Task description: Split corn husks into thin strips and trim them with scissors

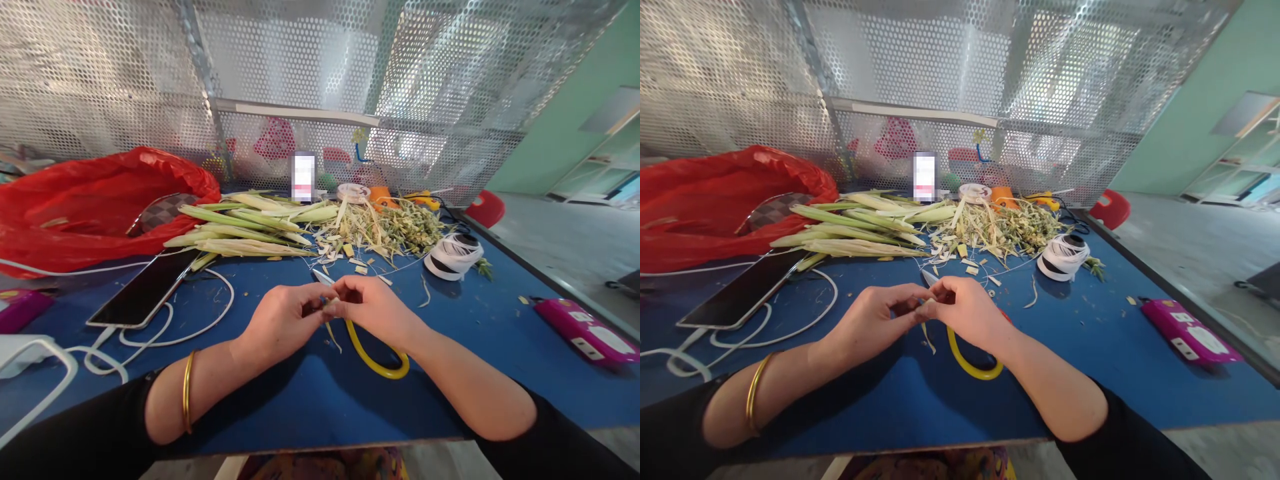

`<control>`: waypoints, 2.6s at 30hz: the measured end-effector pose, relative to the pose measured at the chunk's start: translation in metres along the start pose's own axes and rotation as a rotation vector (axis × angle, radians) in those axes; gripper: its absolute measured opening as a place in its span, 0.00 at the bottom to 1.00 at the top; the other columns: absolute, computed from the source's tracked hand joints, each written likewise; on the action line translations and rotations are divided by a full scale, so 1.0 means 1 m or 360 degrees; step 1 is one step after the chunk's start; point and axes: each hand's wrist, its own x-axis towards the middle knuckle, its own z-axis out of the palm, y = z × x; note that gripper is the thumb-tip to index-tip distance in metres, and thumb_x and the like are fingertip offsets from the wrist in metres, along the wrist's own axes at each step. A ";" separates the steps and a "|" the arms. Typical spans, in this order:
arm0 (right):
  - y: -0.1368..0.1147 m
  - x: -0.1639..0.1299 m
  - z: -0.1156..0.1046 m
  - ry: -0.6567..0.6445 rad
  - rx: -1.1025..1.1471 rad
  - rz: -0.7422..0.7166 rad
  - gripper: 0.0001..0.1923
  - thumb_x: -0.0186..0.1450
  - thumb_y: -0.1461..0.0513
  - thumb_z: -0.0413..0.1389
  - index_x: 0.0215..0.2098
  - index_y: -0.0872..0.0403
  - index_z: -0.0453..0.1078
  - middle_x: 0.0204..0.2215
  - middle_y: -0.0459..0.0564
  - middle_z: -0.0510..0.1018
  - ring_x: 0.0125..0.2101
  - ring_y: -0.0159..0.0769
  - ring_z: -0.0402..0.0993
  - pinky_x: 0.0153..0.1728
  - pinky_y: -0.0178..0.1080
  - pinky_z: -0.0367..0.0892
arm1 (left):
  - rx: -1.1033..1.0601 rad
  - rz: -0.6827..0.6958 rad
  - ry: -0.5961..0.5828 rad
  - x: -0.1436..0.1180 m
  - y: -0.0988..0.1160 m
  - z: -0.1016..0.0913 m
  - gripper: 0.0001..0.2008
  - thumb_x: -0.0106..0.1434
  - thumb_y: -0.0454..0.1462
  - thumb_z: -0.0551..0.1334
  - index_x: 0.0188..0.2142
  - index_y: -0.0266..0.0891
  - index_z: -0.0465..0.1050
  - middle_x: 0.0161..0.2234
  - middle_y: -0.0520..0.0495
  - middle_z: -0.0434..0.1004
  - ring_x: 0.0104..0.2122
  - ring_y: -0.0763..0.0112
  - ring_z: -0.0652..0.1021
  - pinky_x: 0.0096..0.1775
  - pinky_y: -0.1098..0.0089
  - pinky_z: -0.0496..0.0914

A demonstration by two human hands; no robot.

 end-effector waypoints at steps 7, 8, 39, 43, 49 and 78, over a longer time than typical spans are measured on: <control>-0.001 -0.001 0.000 -0.0053 0.0152 0.0115 0.14 0.61 0.52 0.54 0.29 0.55 0.70 0.22 0.43 0.71 0.24 0.29 0.64 0.25 0.32 0.57 | 0.0113 -0.0023 0.0008 -0.001 0.005 0.000 0.15 0.55 0.35 0.59 0.44 0.43 0.68 0.24 0.56 0.73 0.24 0.73 0.72 0.27 0.75 0.60; -0.001 0.000 0.000 -0.0058 0.0161 0.0123 0.13 0.61 0.53 0.55 0.29 0.55 0.70 0.23 0.43 0.71 0.24 0.30 0.65 0.26 0.33 0.58 | 0.0113 -0.0040 0.0008 -0.001 0.006 0.000 0.16 0.55 0.34 0.60 0.45 0.44 0.66 0.24 0.57 0.73 0.25 0.72 0.72 0.27 0.75 0.60; 0.000 -0.001 0.016 0.0601 -0.0284 -0.0483 0.07 0.61 0.63 0.54 0.25 0.53 0.65 0.23 0.43 0.69 0.25 0.29 0.64 0.28 0.32 0.60 | -0.1150 -0.0596 -0.0606 0.000 0.006 0.004 0.15 0.53 0.46 0.66 0.23 0.35 0.73 0.19 0.53 0.70 0.20 0.75 0.72 0.26 0.74 0.66; -0.002 -0.001 0.017 0.0595 -0.0247 -0.0547 0.07 0.61 0.64 0.55 0.25 0.53 0.65 0.23 0.43 0.69 0.25 0.29 0.65 0.28 0.32 0.60 | -0.1094 -0.0643 -0.0553 -0.001 0.007 0.007 0.15 0.52 0.46 0.65 0.24 0.35 0.75 0.17 0.53 0.68 0.19 0.76 0.71 0.24 0.75 0.64; -0.004 -0.004 0.020 0.0677 -0.0211 -0.0600 0.07 0.62 0.64 0.54 0.25 0.53 0.66 0.25 0.44 0.70 0.27 0.30 0.65 0.31 0.33 0.61 | -0.1089 -0.0622 -0.0536 -0.003 0.013 0.009 0.12 0.51 0.43 0.65 0.22 0.35 0.75 0.16 0.53 0.68 0.17 0.78 0.67 0.23 0.74 0.62; -0.007 0.002 -0.006 0.0459 0.0282 -0.0172 0.13 0.64 0.53 0.52 0.35 0.54 0.72 0.31 0.49 0.77 0.36 0.39 0.73 0.40 0.38 0.66 | -0.1790 -0.0920 -0.0111 0.006 0.006 -0.020 0.08 0.52 0.37 0.63 0.31 0.35 0.77 0.19 0.52 0.70 0.17 0.79 0.67 0.23 0.76 0.65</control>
